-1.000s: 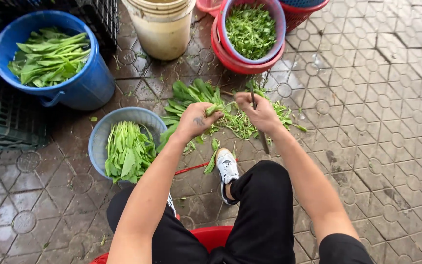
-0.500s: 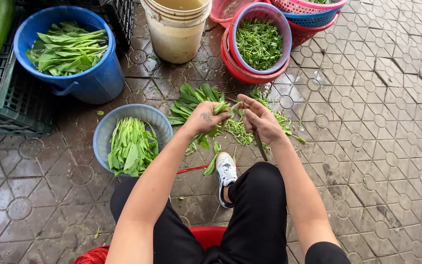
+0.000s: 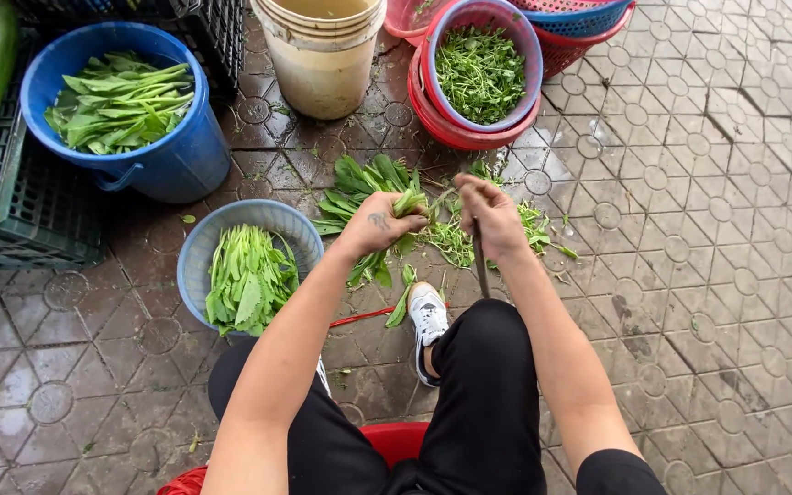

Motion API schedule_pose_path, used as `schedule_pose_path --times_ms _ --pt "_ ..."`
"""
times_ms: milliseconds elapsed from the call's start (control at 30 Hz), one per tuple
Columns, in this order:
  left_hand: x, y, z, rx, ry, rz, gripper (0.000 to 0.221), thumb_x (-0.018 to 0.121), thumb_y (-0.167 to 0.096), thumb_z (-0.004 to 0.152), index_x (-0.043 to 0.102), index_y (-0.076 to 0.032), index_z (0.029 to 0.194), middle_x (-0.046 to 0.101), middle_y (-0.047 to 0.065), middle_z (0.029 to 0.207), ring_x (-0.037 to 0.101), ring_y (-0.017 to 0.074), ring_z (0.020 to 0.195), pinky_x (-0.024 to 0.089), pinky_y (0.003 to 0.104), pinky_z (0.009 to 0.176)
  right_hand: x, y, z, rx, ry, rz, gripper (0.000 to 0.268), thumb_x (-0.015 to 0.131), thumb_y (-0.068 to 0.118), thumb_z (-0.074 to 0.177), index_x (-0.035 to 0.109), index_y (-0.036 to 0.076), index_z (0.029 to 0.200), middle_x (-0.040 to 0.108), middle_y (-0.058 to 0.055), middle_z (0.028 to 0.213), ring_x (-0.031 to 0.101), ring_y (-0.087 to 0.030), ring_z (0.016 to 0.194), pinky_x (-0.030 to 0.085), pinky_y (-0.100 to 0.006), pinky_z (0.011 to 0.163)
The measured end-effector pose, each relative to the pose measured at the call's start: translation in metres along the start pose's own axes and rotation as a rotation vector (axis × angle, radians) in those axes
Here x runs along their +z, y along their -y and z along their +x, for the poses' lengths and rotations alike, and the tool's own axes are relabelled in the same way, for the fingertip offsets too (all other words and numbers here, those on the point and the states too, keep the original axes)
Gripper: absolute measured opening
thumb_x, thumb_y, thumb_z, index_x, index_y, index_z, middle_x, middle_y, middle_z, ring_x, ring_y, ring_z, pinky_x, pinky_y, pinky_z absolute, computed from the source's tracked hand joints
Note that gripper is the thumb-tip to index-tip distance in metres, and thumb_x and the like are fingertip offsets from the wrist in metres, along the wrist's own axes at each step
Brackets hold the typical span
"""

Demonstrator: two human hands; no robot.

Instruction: Bundling leafy green vegetables by trimming roots with a knife and tying with plastic ribbon

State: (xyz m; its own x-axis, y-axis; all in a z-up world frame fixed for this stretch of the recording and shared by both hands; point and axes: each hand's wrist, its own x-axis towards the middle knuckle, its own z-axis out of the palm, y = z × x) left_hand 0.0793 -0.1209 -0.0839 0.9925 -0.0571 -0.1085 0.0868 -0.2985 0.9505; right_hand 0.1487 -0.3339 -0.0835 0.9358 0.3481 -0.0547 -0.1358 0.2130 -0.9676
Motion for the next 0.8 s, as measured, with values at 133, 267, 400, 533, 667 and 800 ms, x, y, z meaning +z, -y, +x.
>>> schedule_pose_path --times_ms 133,267,400,533,667,800 --pt "-0.004 0.005 0.003 -0.025 -0.032 0.012 0.015 0.081 -0.033 0.084 0.079 -0.021 0.092 0.076 0.005 0.078 0.072 0.0224 0.081 0.055 0.035 0.078 -0.022 0.004 0.008 0.164 -0.395 0.01 0.067 0.071 0.057 0.097 0.047 0.002 0.126 0.053 0.0 0.097 0.05 -0.001 0.051 0.046 -0.017 0.039" --pt "0.008 0.025 0.006 0.063 -0.2 0.428 0.014 0.073 -0.037 0.087 0.071 -0.024 0.087 0.072 0.005 0.078 0.071 0.0346 0.079 0.055 0.044 0.073 0.007 0.007 -0.001 0.176 -0.352 -0.522 0.039 0.077 0.044 0.098 0.061 0.014 0.116 0.063 -0.006 0.102 0.063 -0.021 0.089 0.053 -0.04 0.082" --pt "0.016 0.048 0.009 0.369 -0.409 0.806 0.012 0.07 -0.035 0.087 0.063 -0.026 0.089 0.062 -0.001 0.078 0.068 0.026 0.075 0.053 0.041 0.068 0.019 -0.027 0.009 -0.102 0.038 -0.342 0.044 0.088 0.02 0.086 0.065 0.006 0.121 0.069 -0.007 0.101 0.059 -0.012 0.087 0.048 -0.025 0.074" --pt "0.006 0.063 0.013 0.62 -0.584 1.087 0.005 0.059 -0.021 0.091 0.06 -0.024 0.087 0.057 -0.004 0.079 0.063 0.0188 0.071 0.046 0.034 0.065 0.017 -0.021 -0.001 0.105 0.118 -0.515 0.019 0.088 0.026 0.082 0.079 0.015 0.095 0.071 0.003 0.073 0.053 -0.005 0.057 0.039 -0.019 0.054" --pt "-0.005 0.057 0.0 0.562 -0.521 1.15 0.008 0.058 -0.016 0.09 0.06 -0.023 0.086 0.057 -0.003 0.078 0.064 0.021 0.069 0.046 0.035 0.064 -0.006 -0.011 -0.006 0.026 0.17 -0.576 0.019 0.082 0.02 0.088 0.079 0.01 0.104 0.073 -0.006 0.084 0.057 -0.012 0.068 0.045 -0.025 0.061" --pt "-0.002 0.037 -0.012 0.156 -0.384 0.35 0.008 0.077 -0.026 0.086 0.071 -0.022 0.088 0.064 0.004 0.07 0.062 0.0242 0.06 0.048 0.038 0.06 -0.048 -0.024 0.01 0.044 -0.252 -0.963 0.044 0.08 0.025 0.094 0.062 0.019 0.133 0.065 -0.011 0.123 0.064 -0.028 0.111 0.051 -0.044 0.097"
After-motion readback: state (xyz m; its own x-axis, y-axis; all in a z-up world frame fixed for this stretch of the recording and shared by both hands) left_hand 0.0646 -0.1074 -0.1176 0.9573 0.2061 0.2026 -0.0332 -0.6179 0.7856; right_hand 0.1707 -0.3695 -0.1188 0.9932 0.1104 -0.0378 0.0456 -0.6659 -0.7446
